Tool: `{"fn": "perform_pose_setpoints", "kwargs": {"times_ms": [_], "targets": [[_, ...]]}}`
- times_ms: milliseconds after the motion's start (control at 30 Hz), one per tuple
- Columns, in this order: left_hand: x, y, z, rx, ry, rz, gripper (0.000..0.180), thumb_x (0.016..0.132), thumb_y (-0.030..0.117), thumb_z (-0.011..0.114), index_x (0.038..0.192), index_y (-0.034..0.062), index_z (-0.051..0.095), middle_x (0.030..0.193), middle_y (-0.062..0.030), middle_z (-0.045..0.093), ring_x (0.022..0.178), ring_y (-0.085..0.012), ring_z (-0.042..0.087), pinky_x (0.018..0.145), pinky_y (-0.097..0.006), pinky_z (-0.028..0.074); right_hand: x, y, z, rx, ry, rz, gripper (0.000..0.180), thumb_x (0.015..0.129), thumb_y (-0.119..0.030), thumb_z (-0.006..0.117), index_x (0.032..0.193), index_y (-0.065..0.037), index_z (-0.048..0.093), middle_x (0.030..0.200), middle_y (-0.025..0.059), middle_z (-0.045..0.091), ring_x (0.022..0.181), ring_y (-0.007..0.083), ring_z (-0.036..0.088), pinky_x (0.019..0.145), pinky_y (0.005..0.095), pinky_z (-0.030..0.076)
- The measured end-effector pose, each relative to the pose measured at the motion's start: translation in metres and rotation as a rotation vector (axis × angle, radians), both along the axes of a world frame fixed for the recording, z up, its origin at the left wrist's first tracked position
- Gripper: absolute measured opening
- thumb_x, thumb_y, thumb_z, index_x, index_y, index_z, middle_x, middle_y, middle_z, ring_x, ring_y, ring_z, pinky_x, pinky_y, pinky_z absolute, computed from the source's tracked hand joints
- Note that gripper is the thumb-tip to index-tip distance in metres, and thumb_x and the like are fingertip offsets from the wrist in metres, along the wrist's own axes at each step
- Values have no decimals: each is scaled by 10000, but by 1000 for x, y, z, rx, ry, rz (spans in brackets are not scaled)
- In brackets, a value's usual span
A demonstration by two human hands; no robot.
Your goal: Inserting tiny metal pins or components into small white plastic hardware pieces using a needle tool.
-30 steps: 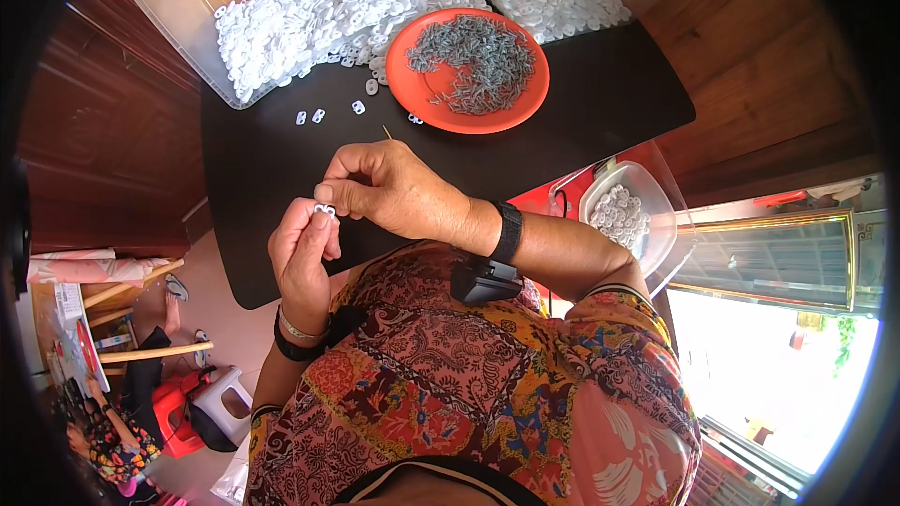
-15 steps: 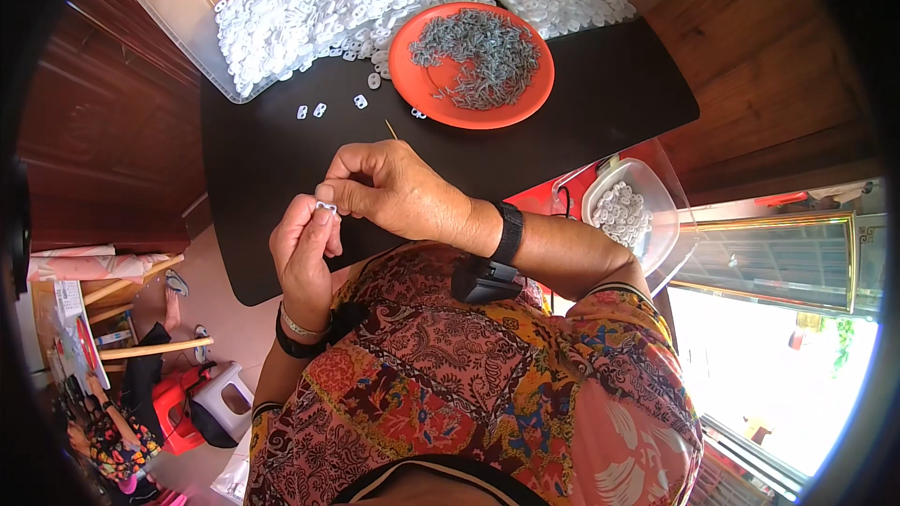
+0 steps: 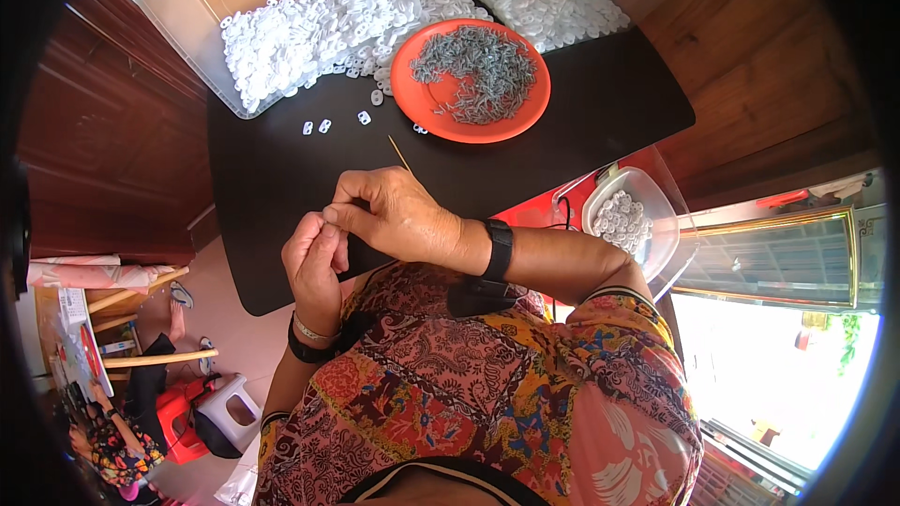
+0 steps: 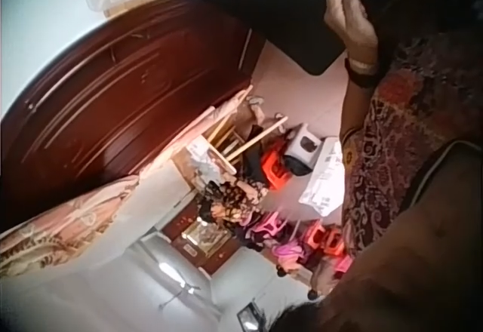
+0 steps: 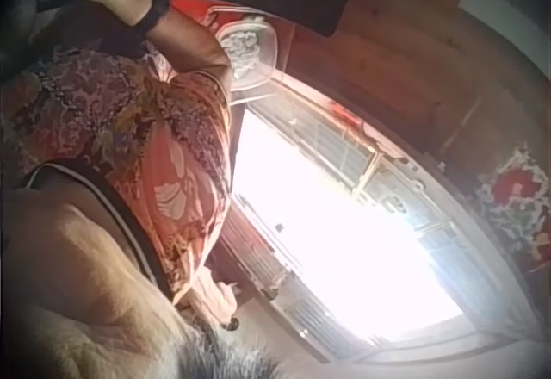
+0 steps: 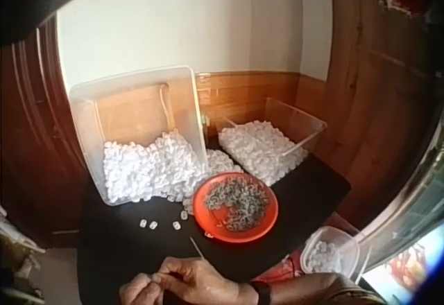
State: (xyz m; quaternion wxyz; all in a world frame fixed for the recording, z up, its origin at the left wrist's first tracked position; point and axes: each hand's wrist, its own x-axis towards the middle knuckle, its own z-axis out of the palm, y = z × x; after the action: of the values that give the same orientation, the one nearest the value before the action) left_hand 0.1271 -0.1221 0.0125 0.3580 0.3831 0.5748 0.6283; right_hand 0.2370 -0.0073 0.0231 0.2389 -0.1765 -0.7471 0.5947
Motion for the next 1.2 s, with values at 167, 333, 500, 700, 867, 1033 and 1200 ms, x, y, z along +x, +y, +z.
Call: {"fn": "perform_pose_setpoints", "kwargs": {"times_ms": [167, 333, 500, 700, 867, 1033, 1200], "targets": [[-9, -3, 1, 19, -20, 30, 197, 938, 124, 487, 783, 9, 528, 638, 22, 466, 530, -33, 373, 477, -206, 298, 1, 42, 32, 494, -36, -46, 151, 878, -145, 641, 836, -2, 655, 734, 86, 627, 660, 181, 607, 599, 306, 473], [-13, -6, -2, 45, -59, 28, 205, 930, 134, 496, 763, 21, 534, 580, 30, 440, 517, -22, 361, 472, -206, 282, -10, 111, 43, 991, -245, -104, 127, 825, -152, 631, 887, -49, 674, 840, 90, 660, 779, 283, 625, 700, 372, 500], [-10, -8, 4, -1, -36, 34, 210, 931, 120, 455, 746, 36, 508, 587, 18, 430, 504, -51, 346, 476, -220, 268, -33, 132, 27, 1375, -501, 149, 97, 763, -114, 631, 832, -55, 667, 871, 77, 646, 914, 283, 583, 790, 381, 498], [-12, -10, 3, -17, -57, 31, 203, 926, 107, 465, 740, 36, 507, 590, 24, 423, 512, -43, 350, 479, -211, 273, -50, 131, 21, 1488, -616, 224, 98, 743, -88, 602, 805, -34, 657, 826, 109, 649, 888, 295, 604, 770, 398, 507], [-10, -9, 6, -15, -60, 22, 208, 924, 107, 465, 732, 37, 504, 590, 25, 423, 512, -42, 352, 480, -210, 274, -59, 135, 18, 1453, -613, 230, 120, 725, -90, 580, 738, -18, 676, 768, 163, 671, 788, 333, 661, 710, 418, 525], [-10, -10, 8, -31, -70, 31, 212, 923, 126, 470, 732, 41, 510, 592, 25, 433, 514, -43, 363, 482, -211, 280, -68, 133, 20, 1325, -721, 261, 143, 724, -108, 631, 815, 1, 630, 809, 181, 651, 816, 354, 636, 737, 441, 506], [-8, -8, 10, -26, -28, 21, 215, 924, 134, 469, 735, 40, 513, 584, 21, 437, 513, -46, 368, 482, -211, 281, -70, 139, 10, 1325, -587, 214, 152, 761, -116, 619, 840, 14, 620, 823, 194, 652, 821, 359, 635, 736, 446, 503]]}}
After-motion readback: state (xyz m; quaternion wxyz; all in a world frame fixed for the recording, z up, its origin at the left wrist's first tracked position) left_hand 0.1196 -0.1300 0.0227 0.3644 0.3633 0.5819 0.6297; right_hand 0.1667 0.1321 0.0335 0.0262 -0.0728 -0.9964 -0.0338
